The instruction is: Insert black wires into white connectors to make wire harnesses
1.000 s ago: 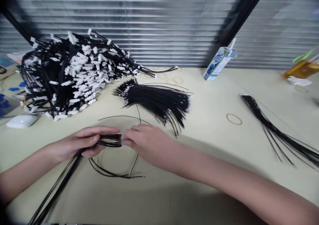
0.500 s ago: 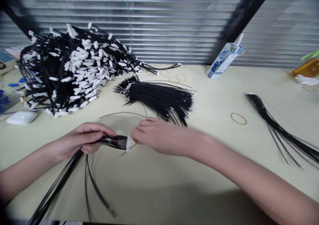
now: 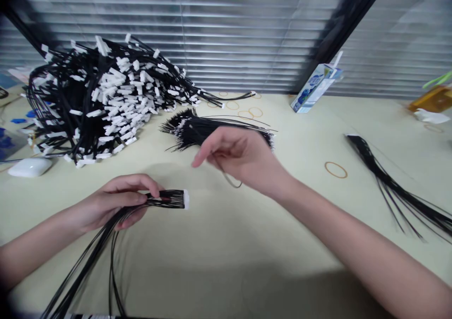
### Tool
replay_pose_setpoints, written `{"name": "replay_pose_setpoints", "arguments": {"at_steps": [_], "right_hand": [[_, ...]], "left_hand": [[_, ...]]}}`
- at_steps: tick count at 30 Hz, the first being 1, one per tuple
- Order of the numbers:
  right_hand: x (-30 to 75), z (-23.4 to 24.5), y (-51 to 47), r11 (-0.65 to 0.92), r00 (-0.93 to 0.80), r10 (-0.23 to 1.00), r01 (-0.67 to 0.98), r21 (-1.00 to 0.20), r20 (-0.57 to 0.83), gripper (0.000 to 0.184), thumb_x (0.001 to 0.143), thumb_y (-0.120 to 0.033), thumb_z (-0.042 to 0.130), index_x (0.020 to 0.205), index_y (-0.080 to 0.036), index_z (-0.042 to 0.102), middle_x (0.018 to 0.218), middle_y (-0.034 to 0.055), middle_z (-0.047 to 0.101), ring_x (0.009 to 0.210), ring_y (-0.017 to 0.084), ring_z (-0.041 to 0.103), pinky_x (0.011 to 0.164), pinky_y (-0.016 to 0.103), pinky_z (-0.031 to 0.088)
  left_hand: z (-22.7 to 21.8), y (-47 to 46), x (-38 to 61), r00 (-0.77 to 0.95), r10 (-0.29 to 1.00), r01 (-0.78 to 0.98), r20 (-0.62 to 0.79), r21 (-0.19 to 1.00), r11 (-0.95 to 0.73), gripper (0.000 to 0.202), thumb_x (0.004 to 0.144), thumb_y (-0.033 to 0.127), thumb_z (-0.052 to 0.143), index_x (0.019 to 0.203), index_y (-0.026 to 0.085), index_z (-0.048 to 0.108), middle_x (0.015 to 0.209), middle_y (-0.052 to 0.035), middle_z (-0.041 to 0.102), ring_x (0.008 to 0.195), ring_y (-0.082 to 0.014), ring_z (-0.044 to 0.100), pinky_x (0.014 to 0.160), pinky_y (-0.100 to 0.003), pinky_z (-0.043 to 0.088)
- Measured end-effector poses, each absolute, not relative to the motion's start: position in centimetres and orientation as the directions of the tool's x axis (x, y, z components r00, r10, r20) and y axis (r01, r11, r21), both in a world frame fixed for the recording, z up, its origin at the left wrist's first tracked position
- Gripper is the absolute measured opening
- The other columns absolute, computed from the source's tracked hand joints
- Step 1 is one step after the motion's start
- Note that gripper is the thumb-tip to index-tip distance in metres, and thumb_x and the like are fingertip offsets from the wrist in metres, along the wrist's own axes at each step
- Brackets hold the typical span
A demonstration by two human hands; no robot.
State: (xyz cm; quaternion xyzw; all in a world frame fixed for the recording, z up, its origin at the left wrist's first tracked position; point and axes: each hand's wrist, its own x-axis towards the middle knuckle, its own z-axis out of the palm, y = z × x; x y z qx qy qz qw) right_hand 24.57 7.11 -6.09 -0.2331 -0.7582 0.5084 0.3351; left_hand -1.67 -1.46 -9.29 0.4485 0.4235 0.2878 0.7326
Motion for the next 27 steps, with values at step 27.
{"name": "replay_pose_setpoints", "arguments": {"at_steps": [27], "right_hand": [[21.8,-9.1,1.4,0.908,-0.765,0.291,0.031,-0.419,0.574,0.039,0.082,-0.012,0.056,0.12,-0.014,0.048,0.112,0.0002,0.06,0.104,0.004,0.049,0.097,0.014,0.043]], "left_hand": [[-9.9,-3.0,-0.2,0.79,0.585,-0.136,-0.185,0.877,0.461,0.036,0.08,0.033,0.063,0.109,0.013,0.056,0.078,-0.0062,0.062,0.07,-0.0145,0.059,0.069,-0.025,0.045]]}}
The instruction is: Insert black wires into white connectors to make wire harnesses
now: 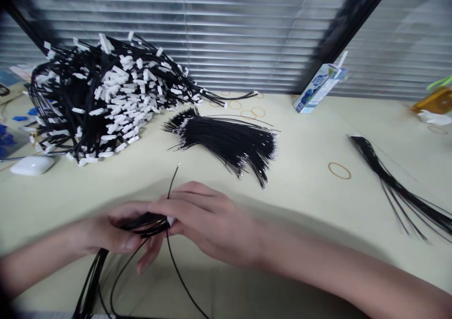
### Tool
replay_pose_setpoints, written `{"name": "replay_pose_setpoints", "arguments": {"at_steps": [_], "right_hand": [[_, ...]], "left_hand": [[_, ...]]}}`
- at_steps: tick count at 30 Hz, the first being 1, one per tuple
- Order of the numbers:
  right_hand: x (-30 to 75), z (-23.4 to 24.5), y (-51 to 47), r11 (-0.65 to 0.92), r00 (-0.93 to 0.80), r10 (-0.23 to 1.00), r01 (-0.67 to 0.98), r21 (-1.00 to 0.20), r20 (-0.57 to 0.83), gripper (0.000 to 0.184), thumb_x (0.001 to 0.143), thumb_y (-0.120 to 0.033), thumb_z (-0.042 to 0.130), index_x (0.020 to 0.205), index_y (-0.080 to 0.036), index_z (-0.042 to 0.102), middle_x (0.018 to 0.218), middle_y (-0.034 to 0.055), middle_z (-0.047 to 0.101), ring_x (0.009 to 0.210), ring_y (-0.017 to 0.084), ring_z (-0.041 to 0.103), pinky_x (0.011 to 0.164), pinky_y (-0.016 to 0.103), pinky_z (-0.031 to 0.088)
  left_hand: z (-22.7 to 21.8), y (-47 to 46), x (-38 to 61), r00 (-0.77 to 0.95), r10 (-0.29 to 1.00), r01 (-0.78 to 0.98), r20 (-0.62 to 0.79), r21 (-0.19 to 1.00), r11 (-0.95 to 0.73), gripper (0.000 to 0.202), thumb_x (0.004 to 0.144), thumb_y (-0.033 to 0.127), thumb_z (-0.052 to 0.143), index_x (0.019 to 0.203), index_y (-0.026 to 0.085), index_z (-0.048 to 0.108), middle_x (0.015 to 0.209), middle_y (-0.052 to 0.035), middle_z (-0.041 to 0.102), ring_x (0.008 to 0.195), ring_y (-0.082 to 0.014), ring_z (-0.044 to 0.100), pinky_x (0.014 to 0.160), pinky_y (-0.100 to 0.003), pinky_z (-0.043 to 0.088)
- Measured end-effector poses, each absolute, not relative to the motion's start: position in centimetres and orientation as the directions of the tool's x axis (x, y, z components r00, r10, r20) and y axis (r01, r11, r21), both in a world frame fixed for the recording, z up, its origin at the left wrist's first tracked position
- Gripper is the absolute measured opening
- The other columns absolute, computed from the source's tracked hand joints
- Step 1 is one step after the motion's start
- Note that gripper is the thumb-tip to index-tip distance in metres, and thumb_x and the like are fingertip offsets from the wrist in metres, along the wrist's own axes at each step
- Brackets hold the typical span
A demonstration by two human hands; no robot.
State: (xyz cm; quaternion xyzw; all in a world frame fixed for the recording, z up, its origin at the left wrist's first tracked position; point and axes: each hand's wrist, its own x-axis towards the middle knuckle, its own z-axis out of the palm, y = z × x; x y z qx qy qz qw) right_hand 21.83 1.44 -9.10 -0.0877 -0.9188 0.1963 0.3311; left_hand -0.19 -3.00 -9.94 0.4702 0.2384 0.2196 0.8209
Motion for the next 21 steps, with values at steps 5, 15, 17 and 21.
{"name": "replay_pose_setpoints", "arguments": {"at_steps": [5,15,17,21], "right_hand": [[21.7,-8.7,1.5,0.866,-0.765,0.399,0.132,-0.483,0.506,0.038,0.083,-0.018,0.057,0.12,-0.023,0.051,0.107,-0.005,0.062,0.099,0.001,0.053,0.09,0.009,0.044],[21.3,-9.7,1.3,0.343,-0.74,0.61,-0.077,-0.936,0.284,0.032,0.077,-0.02,0.064,0.109,-0.02,0.061,0.099,0.0023,0.061,0.086,0.002,0.059,0.08,0.011,0.05],[21.2,-10.2,1.2,0.203,-0.748,0.622,-0.132,-0.97,0.232,0.033,0.076,-0.02,0.065,0.109,-0.02,0.061,0.1,0.0021,0.061,0.089,0.002,0.059,0.079,0.011,0.051],[21.0,-10.7,1.2,0.146,-0.757,0.62,-0.145,-0.979,0.205,0.034,0.074,-0.019,0.067,0.107,-0.019,0.061,0.103,0.002,0.06,0.095,0.003,0.059,0.083,0.012,0.051]], "left_hand": [[-10.3,-3.0,-0.1,0.767,0.615,-0.203,-0.18,0.842,0.5,0.048,0.07,0.022,0.069,0.115,0.016,0.057,0.077,-0.0035,0.059,0.07,-0.0155,0.059,0.065,-0.024,0.043],[-10.2,-3.3,0.1,0.722,0.683,-0.324,-0.112,0.817,0.477,0.043,0.073,0.035,0.071,0.112,0.017,0.066,0.09,-0.0066,0.064,0.074,-0.0139,0.059,0.074,-0.024,0.044],[-10.3,-3.4,0.2,0.705,0.694,-0.305,-0.148,0.819,0.485,0.041,0.072,0.034,0.073,0.109,0.017,0.068,0.09,-0.006,0.064,0.074,-0.0123,0.058,0.071,-0.021,0.043],[-10.4,-3.5,0.3,0.659,0.73,-0.275,-0.183,0.845,0.46,0.042,0.069,0.031,0.076,0.109,0.021,0.069,0.092,-0.0041,0.066,0.077,-0.0107,0.055,0.07,-0.018,0.041]]}}
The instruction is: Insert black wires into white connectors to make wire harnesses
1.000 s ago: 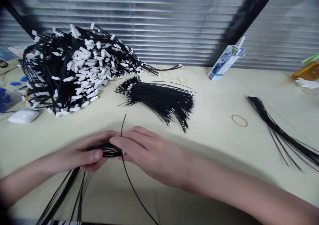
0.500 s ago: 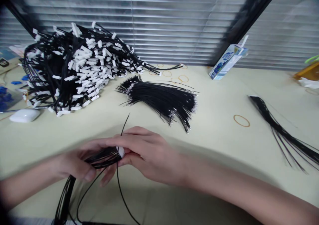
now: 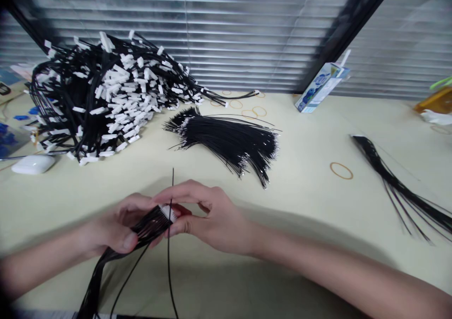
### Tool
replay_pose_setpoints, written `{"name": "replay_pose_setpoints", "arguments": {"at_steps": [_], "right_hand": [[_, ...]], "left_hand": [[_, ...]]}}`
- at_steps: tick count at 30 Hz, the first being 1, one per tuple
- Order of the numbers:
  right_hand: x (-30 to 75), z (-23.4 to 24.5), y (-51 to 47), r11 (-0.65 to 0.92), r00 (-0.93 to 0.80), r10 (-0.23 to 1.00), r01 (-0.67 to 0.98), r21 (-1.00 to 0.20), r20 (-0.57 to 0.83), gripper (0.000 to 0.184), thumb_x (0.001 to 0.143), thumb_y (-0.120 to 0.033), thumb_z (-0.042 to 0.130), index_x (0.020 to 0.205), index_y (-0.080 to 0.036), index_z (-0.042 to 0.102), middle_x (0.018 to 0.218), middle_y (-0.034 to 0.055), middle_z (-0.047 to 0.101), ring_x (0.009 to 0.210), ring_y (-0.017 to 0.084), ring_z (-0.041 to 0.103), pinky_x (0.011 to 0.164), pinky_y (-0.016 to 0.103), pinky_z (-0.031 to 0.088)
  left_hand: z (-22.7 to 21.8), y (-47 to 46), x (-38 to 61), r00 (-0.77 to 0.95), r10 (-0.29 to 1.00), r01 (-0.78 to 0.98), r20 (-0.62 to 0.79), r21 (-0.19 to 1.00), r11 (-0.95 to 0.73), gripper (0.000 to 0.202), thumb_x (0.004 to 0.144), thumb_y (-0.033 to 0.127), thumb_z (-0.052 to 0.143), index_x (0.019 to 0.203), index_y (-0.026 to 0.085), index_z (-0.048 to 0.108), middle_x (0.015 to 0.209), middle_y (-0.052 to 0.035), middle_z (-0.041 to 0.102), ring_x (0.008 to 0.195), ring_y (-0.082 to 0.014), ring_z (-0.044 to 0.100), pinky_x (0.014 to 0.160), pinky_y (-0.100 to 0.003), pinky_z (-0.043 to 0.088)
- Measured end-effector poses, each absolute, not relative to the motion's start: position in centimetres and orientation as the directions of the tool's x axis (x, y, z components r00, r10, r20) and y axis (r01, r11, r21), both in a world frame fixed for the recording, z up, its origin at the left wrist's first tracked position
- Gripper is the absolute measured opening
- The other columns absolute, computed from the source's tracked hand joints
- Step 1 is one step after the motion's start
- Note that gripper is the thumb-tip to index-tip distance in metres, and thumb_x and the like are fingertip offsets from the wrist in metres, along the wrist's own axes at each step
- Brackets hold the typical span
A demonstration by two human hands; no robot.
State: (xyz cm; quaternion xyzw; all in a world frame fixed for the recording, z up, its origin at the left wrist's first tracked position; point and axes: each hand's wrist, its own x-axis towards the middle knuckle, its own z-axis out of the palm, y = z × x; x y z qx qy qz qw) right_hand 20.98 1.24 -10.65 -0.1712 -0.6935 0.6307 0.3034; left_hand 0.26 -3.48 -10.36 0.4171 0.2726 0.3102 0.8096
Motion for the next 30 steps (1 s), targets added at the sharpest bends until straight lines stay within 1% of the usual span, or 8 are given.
{"name": "replay_pose_setpoints", "arguments": {"at_steps": [8,12,15,17,21,23,27,30], "right_hand": [[21.5,-9.8,2.7,0.481,-0.805,0.541,0.057,-0.875,0.245,0.042,0.077,-0.033,0.065,0.117,-0.023,0.058,0.108,0.0025,0.061,0.103,0.005,0.055,0.093,0.019,0.046],[22.1,-10.0,3.8,0.522,-0.815,0.494,-0.001,-0.853,0.304,0.038,0.084,-0.03,0.057,0.121,-0.026,0.055,0.116,0.0001,0.059,0.109,0.004,0.054,0.097,0.018,0.044],[22.1,-10.5,4.3,0.435,-0.665,0.648,-0.079,-0.897,0.372,0.023,0.091,-0.025,0.043,0.104,-0.02,0.062,0.1,0.0011,0.064,0.096,0.003,0.059,0.088,0.016,0.047],[21.9,-10.9,4.4,0.285,-0.592,0.738,-0.161,-0.945,0.324,0.023,0.093,-0.027,0.039,0.098,-0.017,0.059,0.095,0.0027,0.064,0.089,0.003,0.06,0.084,0.017,0.049],[21.4,-11.8,4.8,0.049,-0.597,0.784,-0.212,-0.976,0.17,0.023,0.085,-0.029,0.056,0.105,-0.018,0.054,0.104,0.0043,0.063,0.094,0.005,0.061,0.089,0.021,0.05],[21.4,-12.2,5.1,0.025,-0.554,0.824,-0.176,-0.984,0.12,0.025,0.081,-0.03,0.061,0.101,-0.017,0.054,0.1,0.004,0.064,0.092,0.005,0.061,0.088,0.019,0.05],[21.6,-12.6,5.5,0.043,-0.479,0.871,-0.147,-0.988,0.109,0.03,0.092,-0.041,0.041,0.103,-0.017,0.057,0.086,0.0039,0.064,0.075,0.002,0.057,0.071,0.015,0.048],[21.6,-12.3,4.9,0.101,-0.473,0.869,-0.117,-0.988,0.145,0.03,0.092,-0.039,0.041,0.098,-0.017,0.061,0.079,0.0024,0.062,0.069,0.002,0.053,0.064,0.013,0.045]], "left_hand": [[-10.7,-3.4,-0.2,0.561,0.78,-0.112,-0.277,0.908,0.403,0.043,0.065,0.032,0.079,0.106,0.021,0.069,0.089,-0.0042,0.062,0.081,-0.0142,0.053,0.072,-0.024,0.043],[-10.7,-3.2,0.0,0.518,0.787,-0.058,-0.337,0.903,0.425,0.039,0.065,0.026,0.079,0.102,0.019,0.069,0.08,-0.002,0.06,0.072,-0.0103,0.049,0.061,-0.018,0.039],[-10.1,-3.0,0.4,0.481,0.78,-0.031,-0.4,0.882,0.471,0.039,0.065,0.026,0.079,0.101,0.019,0.068,0.086,-0.0023,0.064,0.074,-0.0092,0.051,0.064,-0.017,0.041],[-9.6,-2.8,0.7,0.436,0.796,-0.034,-0.421,0.876,0.481,0.036,0.064,0.026,0.079,0.097,0.017,0.069,0.093,-0.0038,0.066,0.081,-0.0106,0.055,0.072,-0.018,0.043],[-9.3,-2.8,0.9,0.348,0.816,-0.056,-0.462,0.858,0.51,0.033,0.062,0.024,0.08,0.091,0.013,0.066,0.082,-0.0035,0.068,0.075,-0.0107,0.058,0.069,-0.02,0.044],[-9.4,-2.8,1.0,0.327,0.814,-0.06,-0.481,0.849,0.525,0.034,0.062,0.024,0.08,0.09,0.012,0.065,0.08,-0.004,0.068,0.073,-0.0106,0.059,0.067,-0.019,0.044],[-9.5,-3.0,1.0,0.323,0.78,-0.079,-0.536,0.806,0.587,0.037,0.058,0.026,0.082,0.087,0.011,0.065,0.078,-0.0053,0.069,0.069,-0.0099,0.059,0.061,-0.017,0.044],[-9.6,-3.2,1.1,0.37,0.749,-0.117,-0.549,0.773,0.624,0.037,0.058,0.028,0.082,0.085,0.011,0.065,0.074,-0.0051,0.069,0.063,-0.0086,0.059,0.057,-0.016,0.045]]}}
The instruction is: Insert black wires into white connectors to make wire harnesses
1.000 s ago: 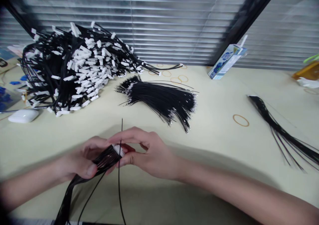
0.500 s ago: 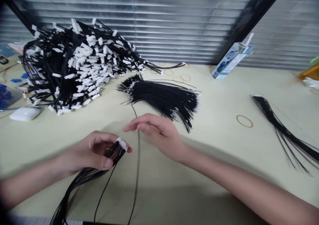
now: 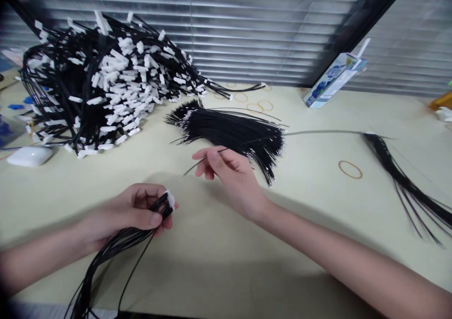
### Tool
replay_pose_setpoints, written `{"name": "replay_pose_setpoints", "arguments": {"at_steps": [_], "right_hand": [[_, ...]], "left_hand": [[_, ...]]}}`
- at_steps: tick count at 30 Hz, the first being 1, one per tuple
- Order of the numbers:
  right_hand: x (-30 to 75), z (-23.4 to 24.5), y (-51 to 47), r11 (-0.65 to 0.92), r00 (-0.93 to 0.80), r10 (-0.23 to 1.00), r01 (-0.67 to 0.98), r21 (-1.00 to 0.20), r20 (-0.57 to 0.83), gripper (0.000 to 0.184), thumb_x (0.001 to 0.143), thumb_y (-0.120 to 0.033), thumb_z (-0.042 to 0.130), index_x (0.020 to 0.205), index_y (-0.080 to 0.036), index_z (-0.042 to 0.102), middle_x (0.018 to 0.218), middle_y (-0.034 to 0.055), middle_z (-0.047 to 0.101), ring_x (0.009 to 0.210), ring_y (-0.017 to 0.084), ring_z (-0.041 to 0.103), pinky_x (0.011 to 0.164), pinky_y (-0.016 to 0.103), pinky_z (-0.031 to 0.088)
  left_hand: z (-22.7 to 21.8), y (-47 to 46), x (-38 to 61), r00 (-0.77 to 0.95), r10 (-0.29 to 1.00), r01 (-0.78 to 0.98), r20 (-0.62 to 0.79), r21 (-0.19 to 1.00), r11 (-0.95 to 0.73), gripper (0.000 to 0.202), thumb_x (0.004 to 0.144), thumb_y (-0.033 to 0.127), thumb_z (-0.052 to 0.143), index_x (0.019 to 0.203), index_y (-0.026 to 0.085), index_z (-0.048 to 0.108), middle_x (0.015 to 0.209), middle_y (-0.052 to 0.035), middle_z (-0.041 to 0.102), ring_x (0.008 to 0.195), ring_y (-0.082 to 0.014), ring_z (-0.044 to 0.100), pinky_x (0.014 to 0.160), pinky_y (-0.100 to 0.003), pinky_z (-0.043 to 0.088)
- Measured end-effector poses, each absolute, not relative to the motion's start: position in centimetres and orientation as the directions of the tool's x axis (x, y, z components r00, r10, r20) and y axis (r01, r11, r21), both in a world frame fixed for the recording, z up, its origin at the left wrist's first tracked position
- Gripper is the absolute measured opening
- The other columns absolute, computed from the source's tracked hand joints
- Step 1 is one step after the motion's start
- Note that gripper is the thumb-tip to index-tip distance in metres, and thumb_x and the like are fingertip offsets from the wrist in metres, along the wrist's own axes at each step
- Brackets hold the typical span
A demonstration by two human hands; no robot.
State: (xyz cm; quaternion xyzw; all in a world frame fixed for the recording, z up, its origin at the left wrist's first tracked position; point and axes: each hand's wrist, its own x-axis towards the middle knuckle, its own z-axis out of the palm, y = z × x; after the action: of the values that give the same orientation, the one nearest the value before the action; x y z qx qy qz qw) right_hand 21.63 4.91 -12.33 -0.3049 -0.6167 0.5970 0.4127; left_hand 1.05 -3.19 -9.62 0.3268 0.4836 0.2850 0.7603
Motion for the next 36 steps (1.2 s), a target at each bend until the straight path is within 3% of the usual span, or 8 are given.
{"name": "replay_pose_setpoints", "arguments": {"at_steps": [4,8,11,22,36], "right_hand": [[21.6,-10.9,3.2,0.301,-0.595,0.748,-0.092,-0.949,0.295,0.023,0.091,-0.026,0.043,0.087,-0.016,0.064,0.084,0.0014,0.061,0.075,0.001,0.056,0.07,0.013,0.047],[21.7,-9.8,2.1,0.615,-0.656,0.554,-0.093,-0.783,0.513,0.018,0.09,-0.015,0.042,0.094,-0.015,0.06,0.087,0.0015,0.062,0.085,0.003,0.056,0.077,0.017,0.046],[22.0,-9.8,2.1,0.732,-0.68,0.465,-0.067,-0.678,0.568,0.017,0.089,-0.013,0.045,0.098,-0.014,0.058,0.089,0.0016,0.062,0.087,0.003,0.053,0.08,0.017,0.045],[21.9,-9.8,2.1,0.767,-0.661,0.447,-0.064,-0.638,0.603,0.016,0.089,-0.016,0.045,0.096,-0.01,0.059,0.089,0.0033,0.061,0.089,0.002,0.053,0.081,0.015,0.045],[21.7,-9.5,2.1,0.849,-0.676,0.383,-0.009,-0.528,0.629,0.015,0.089,-0.015,0.044,0.096,-0.014,0.057,0.09,0.0034,0.062,0.084,0.004,0.054,0.077,0.02,0.045]], "left_hand": [[-9.7,-3.5,1.2,0.421,0.73,-0.166,-0.539,0.746,0.646,0.036,0.058,0.03,0.082,0.081,0.011,0.062,0.068,-0.0047,0.067,0.06,-0.0098,0.06,0.056,-0.017,0.048],[-9.7,-3.8,1.3,0.453,0.702,-0.189,-0.549,0.711,0.678,0.037,0.057,0.031,0.082,0.081,0.011,0.061,0.066,-0.0054,0.067,0.056,-0.009,0.059,0.052,-0.015,0.048],[-9.6,-3.9,1.3,0.462,0.687,-0.209,-0.56,0.684,0.699,0.036,0.057,0.031,0.082,0.079,0.011,0.061,0.066,-0.006,0.068,0.054,-0.0085,0.059,0.051,-0.014,0.048],[-9.5,-3.9,1.3,0.462,0.679,-0.213,-0.571,0.672,0.71,0.034,0.058,0.029,0.081,0.079,0.011,0.062,0.063,-0.0061,0.067,0.052,-0.0084,0.059,0.05,-0.014,0.048],[-9.7,-3.7,1.3,0.463,0.667,-0.173,-0.584,0.678,0.714,0.034,0.057,0.03,0.08,0.077,0.012,0.061,0.062,-0.0048,0.067,0.05,-0.0079,0.058,0.05,-0.015,0.049]]}}
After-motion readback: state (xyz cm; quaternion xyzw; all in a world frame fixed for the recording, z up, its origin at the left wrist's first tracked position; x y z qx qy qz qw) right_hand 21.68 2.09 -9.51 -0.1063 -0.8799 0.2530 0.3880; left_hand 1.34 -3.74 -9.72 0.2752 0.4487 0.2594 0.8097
